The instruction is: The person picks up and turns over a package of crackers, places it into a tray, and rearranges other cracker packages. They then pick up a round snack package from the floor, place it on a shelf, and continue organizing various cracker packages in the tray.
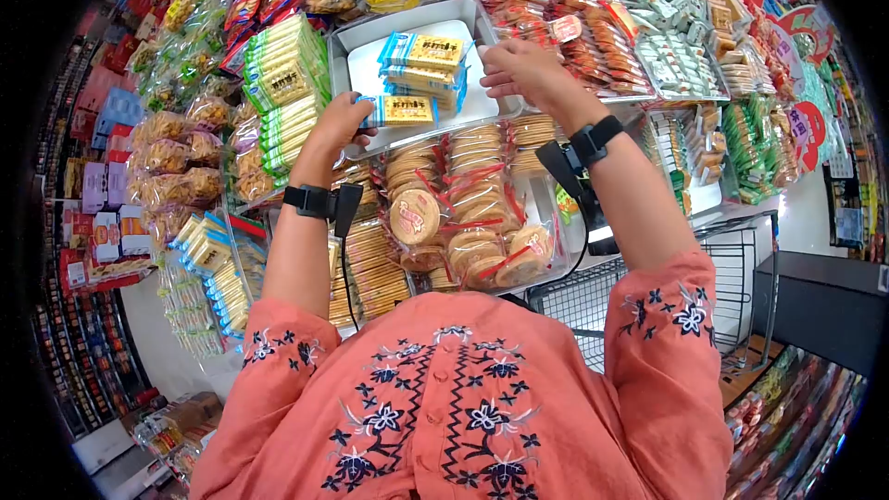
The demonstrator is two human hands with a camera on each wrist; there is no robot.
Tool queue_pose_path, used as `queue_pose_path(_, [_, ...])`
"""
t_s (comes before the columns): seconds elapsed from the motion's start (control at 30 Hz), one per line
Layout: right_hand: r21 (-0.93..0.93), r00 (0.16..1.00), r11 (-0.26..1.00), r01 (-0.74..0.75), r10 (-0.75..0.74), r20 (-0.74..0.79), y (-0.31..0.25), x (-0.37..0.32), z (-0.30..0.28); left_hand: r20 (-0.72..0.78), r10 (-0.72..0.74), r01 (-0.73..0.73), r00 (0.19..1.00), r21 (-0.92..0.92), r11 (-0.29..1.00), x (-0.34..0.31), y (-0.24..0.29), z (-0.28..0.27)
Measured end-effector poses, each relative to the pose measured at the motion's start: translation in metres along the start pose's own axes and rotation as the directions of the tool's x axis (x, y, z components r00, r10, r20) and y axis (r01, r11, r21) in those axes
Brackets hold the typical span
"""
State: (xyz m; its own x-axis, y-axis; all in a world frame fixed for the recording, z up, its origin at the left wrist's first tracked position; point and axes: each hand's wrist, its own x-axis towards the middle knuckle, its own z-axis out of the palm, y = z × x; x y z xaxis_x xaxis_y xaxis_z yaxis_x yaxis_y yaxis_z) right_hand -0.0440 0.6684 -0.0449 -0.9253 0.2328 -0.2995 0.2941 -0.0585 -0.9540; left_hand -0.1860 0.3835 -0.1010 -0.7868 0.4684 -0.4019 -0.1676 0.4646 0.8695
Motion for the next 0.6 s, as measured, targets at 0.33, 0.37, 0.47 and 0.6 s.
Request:
queue_pose_path(0.33, [-0.268,0.998,0.962,-0.047,0.057,0.029,0.013,0.046,0.016,0.040,-0.087,0.086,0.995,0.037,0.996,0.026,-0.019,0.018])
queue_pose_path(0.37, [-0.263,0.999,0.964,-0.038,0.046,0.021,0.015,0.047,0.017,0.032,-0.086,0.084,0.996,0.041,0.996,0.026,-0.020,0.019])
queue_pose_path(0.47, [-0.239,1.000,0.971,-0.019,0.025,0.019,0.016,0.041,0.024,-0.059,-0.071,0.075,0.996,0.061,0.995,0.024,-0.016,0.025])
queue_pose_path(0.6, [-0.205,0.998,0.979,-0.009,0.022,0.064,0.019,0.045,0.026,-0.106,-0.053,0.082,0.993,0.290,0.953,0.027,-0.009,0.025])
